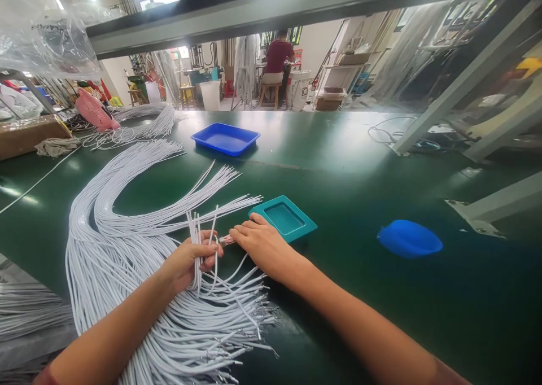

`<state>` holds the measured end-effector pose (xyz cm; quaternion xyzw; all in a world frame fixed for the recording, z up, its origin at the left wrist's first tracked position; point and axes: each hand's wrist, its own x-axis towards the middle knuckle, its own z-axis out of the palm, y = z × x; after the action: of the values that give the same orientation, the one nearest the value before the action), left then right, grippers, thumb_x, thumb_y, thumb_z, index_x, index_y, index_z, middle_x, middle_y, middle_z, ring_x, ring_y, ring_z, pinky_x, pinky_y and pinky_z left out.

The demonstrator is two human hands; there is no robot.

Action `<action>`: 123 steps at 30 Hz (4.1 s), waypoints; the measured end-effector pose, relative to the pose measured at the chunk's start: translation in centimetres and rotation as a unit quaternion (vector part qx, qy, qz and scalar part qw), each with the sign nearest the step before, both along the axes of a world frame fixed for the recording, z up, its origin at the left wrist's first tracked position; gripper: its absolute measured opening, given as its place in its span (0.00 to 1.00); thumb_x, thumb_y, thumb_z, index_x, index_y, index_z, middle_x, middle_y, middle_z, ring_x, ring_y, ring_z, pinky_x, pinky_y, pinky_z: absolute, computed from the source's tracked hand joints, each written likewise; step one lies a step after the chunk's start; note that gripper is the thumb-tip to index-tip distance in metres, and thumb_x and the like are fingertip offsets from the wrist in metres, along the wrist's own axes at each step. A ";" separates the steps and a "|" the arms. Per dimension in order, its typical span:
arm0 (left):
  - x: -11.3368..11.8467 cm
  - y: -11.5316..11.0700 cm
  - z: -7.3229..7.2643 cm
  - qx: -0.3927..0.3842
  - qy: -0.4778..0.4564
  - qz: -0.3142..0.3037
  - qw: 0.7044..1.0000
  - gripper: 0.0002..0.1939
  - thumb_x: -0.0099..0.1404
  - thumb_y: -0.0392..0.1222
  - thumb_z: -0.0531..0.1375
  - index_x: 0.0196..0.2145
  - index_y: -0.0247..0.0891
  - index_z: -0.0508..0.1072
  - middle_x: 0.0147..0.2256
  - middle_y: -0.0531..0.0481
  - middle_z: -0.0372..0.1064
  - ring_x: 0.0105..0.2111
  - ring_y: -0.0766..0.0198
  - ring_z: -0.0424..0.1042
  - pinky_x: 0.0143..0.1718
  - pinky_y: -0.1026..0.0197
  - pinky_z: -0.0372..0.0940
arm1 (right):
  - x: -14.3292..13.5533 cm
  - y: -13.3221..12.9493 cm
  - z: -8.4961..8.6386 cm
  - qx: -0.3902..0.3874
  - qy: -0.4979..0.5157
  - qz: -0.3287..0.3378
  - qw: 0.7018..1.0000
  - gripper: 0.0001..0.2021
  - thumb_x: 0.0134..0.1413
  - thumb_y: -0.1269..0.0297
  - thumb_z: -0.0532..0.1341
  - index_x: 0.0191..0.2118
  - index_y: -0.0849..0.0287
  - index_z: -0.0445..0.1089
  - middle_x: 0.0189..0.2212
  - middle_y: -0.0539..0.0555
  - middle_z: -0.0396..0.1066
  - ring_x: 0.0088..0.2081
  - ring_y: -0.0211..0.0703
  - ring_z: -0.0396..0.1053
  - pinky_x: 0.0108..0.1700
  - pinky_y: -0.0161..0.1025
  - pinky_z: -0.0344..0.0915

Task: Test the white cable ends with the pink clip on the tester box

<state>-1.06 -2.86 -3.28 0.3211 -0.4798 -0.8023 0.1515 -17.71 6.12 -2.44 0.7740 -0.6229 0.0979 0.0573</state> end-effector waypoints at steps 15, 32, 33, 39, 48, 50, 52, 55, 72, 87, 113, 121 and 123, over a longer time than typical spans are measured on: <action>-0.6 -0.9 -1.5 0.086 0.009 -0.050 0.995 0.06 0.52 0.29 0.58 0.31 0.30 0.68 0.22 0.49 0.65 0.15 0.77 0.54 0.14 0.74 0.47 | 0.1 -0.4 -0.8 -0.093 0.021 0.016 0.995 0.08 0.56 0.74 0.53 0.28 0.62 0.65 0.25 0.54 0.68 0.30 0.41 0.58 0.38 0.37 0.54; -0.5 -1.1 -1.6 0.093 -0.020 -0.019 0.995 0.07 0.52 0.27 0.58 0.30 0.32 0.64 0.21 0.50 0.65 0.14 0.76 0.57 0.13 0.74 0.51 | -1.7 -0.3 -0.7 -0.151 0.036 -0.244 0.957 0.20 0.56 0.59 0.53 0.54 0.54 0.58 0.53 0.58 0.59 0.54 0.59 0.48 0.52 0.57 0.42; -0.4 -1.1 -1.6 0.090 -0.021 -0.017 0.996 0.08 0.52 0.28 0.58 0.31 0.32 0.64 0.21 0.50 0.65 0.15 0.76 0.57 0.14 0.74 0.51 | -1.8 -0.4 -1.1 -0.146 0.026 -0.244 0.958 0.19 0.57 0.59 0.52 0.54 0.55 0.58 0.52 0.58 0.60 0.54 0.59 0.48 0.52 0.57 0.42; 0.6 -0.6 -0.5 0.046 0.008 -0.003 0.999 0.13 0.53 0.31 0.60 0.38 0.33 0.63 0.22 0.52 0.64 0.15 0.76 0.55 0.15 0.73 0.49 | -2.1 -0.7 -1.2 -0.172 -0.058 -0.216 0.959 0.16 0.57 0.63 0.52 0.50 0.60 0.62 0.48 0.61 0.65 0.52 0.56 0.52 0.52 0.55 0.46; 0.7 0.8 1.2 -0.082 0.040 -0.094 0.991 0.11 0.57 0.40 0.60 0.38 0.34 0.67 0.24 0.51 0.62 0.17 0.76 0.53 0.17 0.70 0.44 | -0.6 0.2 2.1 -0.078 -0.549 -0.109 0.825 0.09 0.49 0.64 0.59 0.37 0.60 0.71 0.33 0.53 0.72 0.34 0.40 0.68 0.39 0.38 0.64; 0.6 1.0 1.1 -0.090 0.037 -0.115 0.989 0.11 0.57 0.39 0.60 0.38 0.35 0.68 0.23 0.52 0.62 0.17 0.76 0.53 0.17 0.70 0.44 | -0.2 0.2 2.2 -0.040 -0.642 -0.098 0.759 0.10 0.45 0.61 0.61 0.34 0.61 0.71 0.30 0.51 0.72 0.31 0.39 0.68 0.36 0.38 0.65; 0.5 1.2 1.1 -0.098 0.028 -0.132 0.986 0.11 0.57 0.40 0.60 0.39 0.35 0.69 0.23 0.52 0.62 0.17 0.75 0.52 0.17 0.70 0.45 | 0.1 0.2 2.3 -0.035 -0.691 -0.091 0.716 0.09 0.43 0.61 0.63 0.30 0.61 0.71 0.26 0.50 0.71 0.28 0.38 0.68 0.34 0.37 0.65; 0.4 1.6 1.4 -0.149 0.019 -0.103 0.983 0.11 0.58 0.42 0.58 0.37 0.34 0.72 0.27 0.48 0.65 0.22 0.71 0.59 0.23 0.68 0.53 | 0.3 0.4 2.4 -0.052 -0.697 -0.074 0.711 0.08 0.41 0.62 0.63 0.26 0.62 0.70 0.24 0.49 0.69 0.27 0.37 0.67 0.32 0.36 0.64; 0.2 1.6 0.9 -0.114 0.043 0.028 0.992 0.09 0.49 0.39 0.65 0.28 0.31 0.72 0.19 0.53 0.62 0.15 0.78 0.48 0.16 0.68 0.38 | 2.3 0.5 1.7 0.036 -0.761 -0.002 0.648 0.09 0.40 0.61 0.66 0.24 0.63 0.71 0.20 0.49 0.68 0.26 0.35 0.64 0.32 0.35 0.59; 0.8 1.1 1.5 -0.008 0.035 -0.071 0.997 0.07 0.52 0.37 0.63 0.24 0.30 0.70 0.21 0.50 0.64 0.13 0.81 0.47 0.15 0.70 0.37 | 1.3 0.4 1.9 0.059 -0.699 0.067 0.710 0.09 0.42 0.65 0.65 0.33 0.61 0.72 0.26 0.48 0.65 0.29 0.34 0.64 0.35 0.35 0.61; 0.6 1.1 1.0 -0.061 0.040 -0.029 0.997 0.08 0.56 0.38 0.60 0.33 0.32 0.69 0.22 0.53 0.60 0.16 0.78 0.48 0.17 0.69 0.38 | 1.6 0.5 0.0 -0.281 -0.075 0.105 0.951 0.11 0.56 0.73 0.52 0.26 0.63 0.68 0.22 0.53 0.67 0.30 0.40 0.60 0.36 0.38 0.58; 0.2 0.0 -0.1 -0.011 0.000 -0.006 1.000 0.19 0.53 0.33 0.59 0.44 0.33 0.62 0.25 0.51 0.65 0.16 0.77 0.52 0.16 0.70 0.40 | 0.0 0.1 0.5 -0.025 -0.018 -0.016 0.999 0.06 0.56 0.72 0.54 0.37 0.62 0.67 0.33 0.56 0.71 0.38 0.43 0.64 0.47 0.43 0.51; 0.1 -0.2 -0.4 0.004 -0.001 -0.010 1.000 0.19 0.52 0.31 0.59 0.42 0.33 0.60 0.24 0.52 0.65 0.15 0.77 0.52 0.15 0.71 0.41 | 0.1 0.1 0.4 0.008 0.003 -0.011 1.000 0.08 0.56 0.74 0.52 0.36 0.63 0.68 0.32 0.56 0.72 0.37 0.42 0.65 0.48 0.42 0.49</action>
<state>-0.91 -3.08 -3.67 0.3177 -0.4800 -0.8054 0.1413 -17.62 6.24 -1.99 0.7676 -0.6323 0.0900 0.0537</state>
